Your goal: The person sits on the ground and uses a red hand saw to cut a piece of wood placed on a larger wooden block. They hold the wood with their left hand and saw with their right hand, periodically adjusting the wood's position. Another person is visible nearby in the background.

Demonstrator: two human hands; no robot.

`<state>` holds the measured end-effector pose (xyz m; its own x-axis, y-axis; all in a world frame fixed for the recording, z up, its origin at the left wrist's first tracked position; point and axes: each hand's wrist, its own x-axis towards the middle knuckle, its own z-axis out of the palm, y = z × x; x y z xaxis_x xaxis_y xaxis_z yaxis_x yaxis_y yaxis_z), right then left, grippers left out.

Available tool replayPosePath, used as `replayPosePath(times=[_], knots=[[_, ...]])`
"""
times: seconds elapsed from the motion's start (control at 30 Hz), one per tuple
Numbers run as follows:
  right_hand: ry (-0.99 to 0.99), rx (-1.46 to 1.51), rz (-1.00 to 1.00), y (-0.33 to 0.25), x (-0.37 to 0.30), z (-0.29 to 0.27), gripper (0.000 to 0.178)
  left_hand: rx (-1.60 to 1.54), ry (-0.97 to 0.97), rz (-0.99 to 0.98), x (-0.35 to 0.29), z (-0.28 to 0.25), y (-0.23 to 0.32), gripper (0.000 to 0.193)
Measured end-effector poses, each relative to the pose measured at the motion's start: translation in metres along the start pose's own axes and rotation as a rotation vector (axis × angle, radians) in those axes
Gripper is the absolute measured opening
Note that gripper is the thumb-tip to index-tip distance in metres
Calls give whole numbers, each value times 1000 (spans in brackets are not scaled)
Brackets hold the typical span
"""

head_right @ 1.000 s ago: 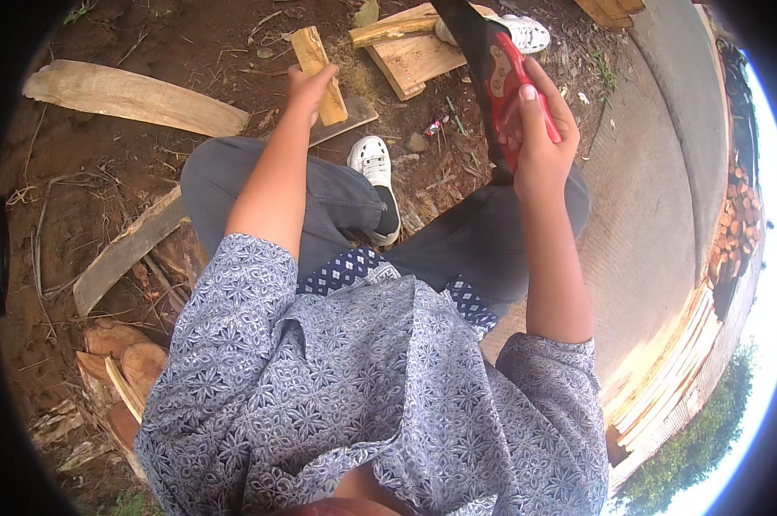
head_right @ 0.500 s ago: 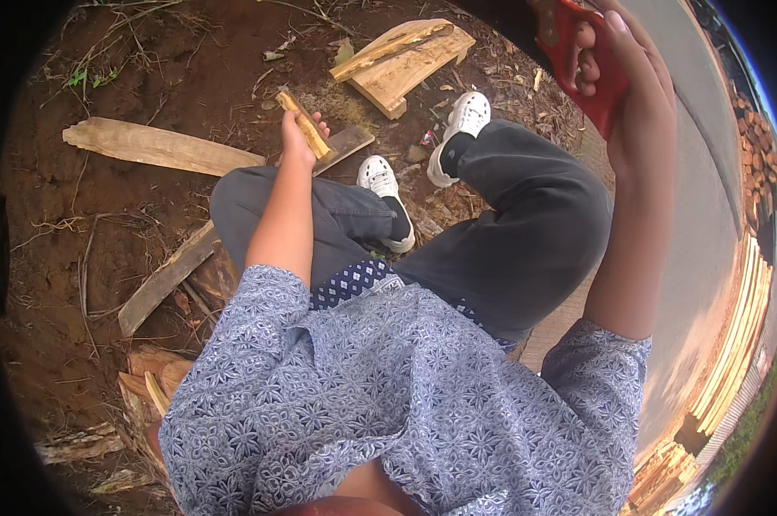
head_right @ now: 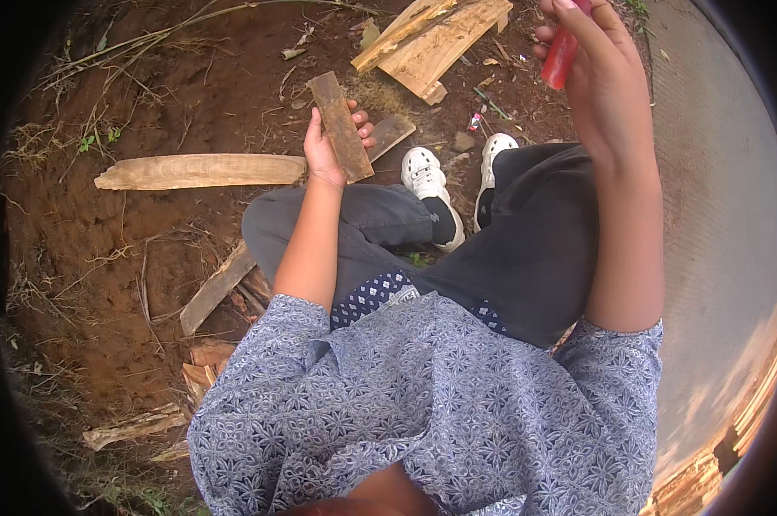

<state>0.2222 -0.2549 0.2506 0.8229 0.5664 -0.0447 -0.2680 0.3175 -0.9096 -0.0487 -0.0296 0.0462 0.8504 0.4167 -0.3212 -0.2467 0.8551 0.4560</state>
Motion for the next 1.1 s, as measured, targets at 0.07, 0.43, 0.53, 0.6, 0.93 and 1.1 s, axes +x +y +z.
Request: replayPosePath(times=[0.07, 0.43, 0.53, 0.6, 0.93, 1.1], knots=[[56, 115, -32, -16, -5, 6, 43, 102, 81, 4, 10, 0, 1, 65], [-302, 207, 55, -37, 2, -54, 69, 2047, 378, 184, 184, -20, 85, 71], [-227, 205, 59, -49, 2, -50, 73, 2232, 212, 155, 230, -18, 102, 74], [-173, 197, 69, -51, 0, -53, 75, 2257, 146, 138, 254, -12, 95, 73], [-220, 244, 127, -61, 13, -44, 78, 2107, 177, -117, 275, -41, 112, 81], [-205, 211, 144, -71, 17, -39, 79, 2160, 95, -77, 274, -14, 104, 76]])
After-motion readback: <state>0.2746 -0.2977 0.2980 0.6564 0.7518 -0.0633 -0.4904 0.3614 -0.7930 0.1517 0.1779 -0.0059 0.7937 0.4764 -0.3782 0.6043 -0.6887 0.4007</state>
